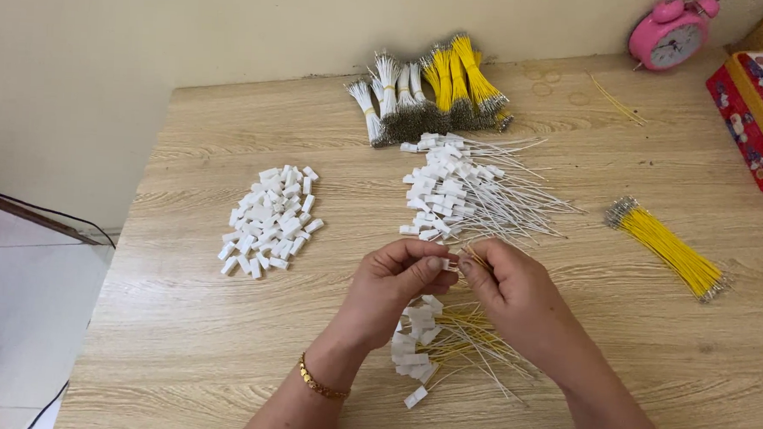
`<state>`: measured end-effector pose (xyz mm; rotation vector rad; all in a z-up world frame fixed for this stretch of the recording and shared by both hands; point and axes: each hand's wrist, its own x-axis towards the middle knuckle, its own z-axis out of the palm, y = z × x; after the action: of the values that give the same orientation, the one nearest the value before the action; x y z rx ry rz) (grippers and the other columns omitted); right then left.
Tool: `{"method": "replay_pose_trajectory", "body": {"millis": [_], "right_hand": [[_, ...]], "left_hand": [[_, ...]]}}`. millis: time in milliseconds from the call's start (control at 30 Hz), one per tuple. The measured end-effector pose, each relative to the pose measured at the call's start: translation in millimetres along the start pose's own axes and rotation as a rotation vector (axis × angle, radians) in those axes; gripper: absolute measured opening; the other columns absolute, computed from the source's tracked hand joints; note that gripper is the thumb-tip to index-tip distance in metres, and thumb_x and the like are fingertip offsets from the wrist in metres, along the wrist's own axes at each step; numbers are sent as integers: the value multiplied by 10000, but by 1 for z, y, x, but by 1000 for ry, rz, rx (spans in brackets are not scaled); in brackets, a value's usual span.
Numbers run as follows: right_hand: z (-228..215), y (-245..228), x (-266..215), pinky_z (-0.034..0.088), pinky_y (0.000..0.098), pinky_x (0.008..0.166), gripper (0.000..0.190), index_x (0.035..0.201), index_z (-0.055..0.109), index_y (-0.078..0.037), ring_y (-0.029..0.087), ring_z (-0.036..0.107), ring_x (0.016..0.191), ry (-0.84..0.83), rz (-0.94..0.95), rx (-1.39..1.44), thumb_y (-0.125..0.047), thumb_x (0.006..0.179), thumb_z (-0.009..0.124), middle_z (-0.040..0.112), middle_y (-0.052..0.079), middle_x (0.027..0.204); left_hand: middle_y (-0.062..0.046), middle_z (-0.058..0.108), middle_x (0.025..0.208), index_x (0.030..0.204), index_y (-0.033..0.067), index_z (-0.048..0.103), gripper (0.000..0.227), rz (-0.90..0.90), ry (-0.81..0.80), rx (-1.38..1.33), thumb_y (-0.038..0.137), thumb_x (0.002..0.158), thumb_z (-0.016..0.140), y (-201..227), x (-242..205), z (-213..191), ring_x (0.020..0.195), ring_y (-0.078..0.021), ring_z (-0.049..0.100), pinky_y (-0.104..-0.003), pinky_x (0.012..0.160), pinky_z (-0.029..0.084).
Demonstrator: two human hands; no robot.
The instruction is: Manually assemble wire harnesses by inserting thin wires into white plastic connectors.
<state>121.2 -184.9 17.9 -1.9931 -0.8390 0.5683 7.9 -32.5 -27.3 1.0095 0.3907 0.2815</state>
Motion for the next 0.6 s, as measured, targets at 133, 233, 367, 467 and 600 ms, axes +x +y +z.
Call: {"method": "replay_pose_trajectory", "body": {"millis": [133, 233, 367, 467, 600], "right_hand": [[4, -3, 0, 410, 300, 483, 131, 923, 681, -99, 118, 525, 527, 24, 12, -42, -208, 967, 622, 655, 7, 651], [6, -6, -1, 445, 307, 534, 155, 1019, 681, -124, 122, 568, 587, 7, 61, -110, -243, 965, 598, 700, 8, 740], [12, 0, 0, 450, 304, 517, 89, 953, 656, -124, 122, 568, 567, 10, 14, -121, -195, 960, 604, 686, 13, 725], [11, 3, 2, 446, 295, 524, 118, 907, 653, -128, 121, 560, 571, -35, 25, -107, -204, 972, 592, 671, 10, 704], [-2, 10, 2, 574, 506, 843, 258, 1066, 739, -60, 354, 742, 827, 22, -3, 90, -177, 1015, 514, 738, 188, 809]], "left_hand": [[-144, 762, 957, 1090, -10, 717, 144, 3, 9, 15, 10, 958, 663, 2, -1, 3, 869, -221, 753, -319, 820, 642], [-145, 756, 948, 1087, -14, 714, 139, -10, 21, 31, 17, 962, 661, 3, -1, 4, 864, -214, 747, -316, 808, 640], [-137, 753, 926, 1083, -31, 725, 148, 14, 42, 82, 0, 947, 676, 0, -3, 4, 839, -193, 726, -287, 773, 611], [-117, 774, 918, 1075, 0, 743, 145, -37, 75, 199, 14, 944, 684, 8, -7, 6, 873, -180, 751, -260, 739, 586], [-104, 763, 878, 1101, 35, 791, 193, 113, 50, 506, 121, 933, 748, 11, -14, -1, 852, -129, 696, -300, 738, 640]]}}
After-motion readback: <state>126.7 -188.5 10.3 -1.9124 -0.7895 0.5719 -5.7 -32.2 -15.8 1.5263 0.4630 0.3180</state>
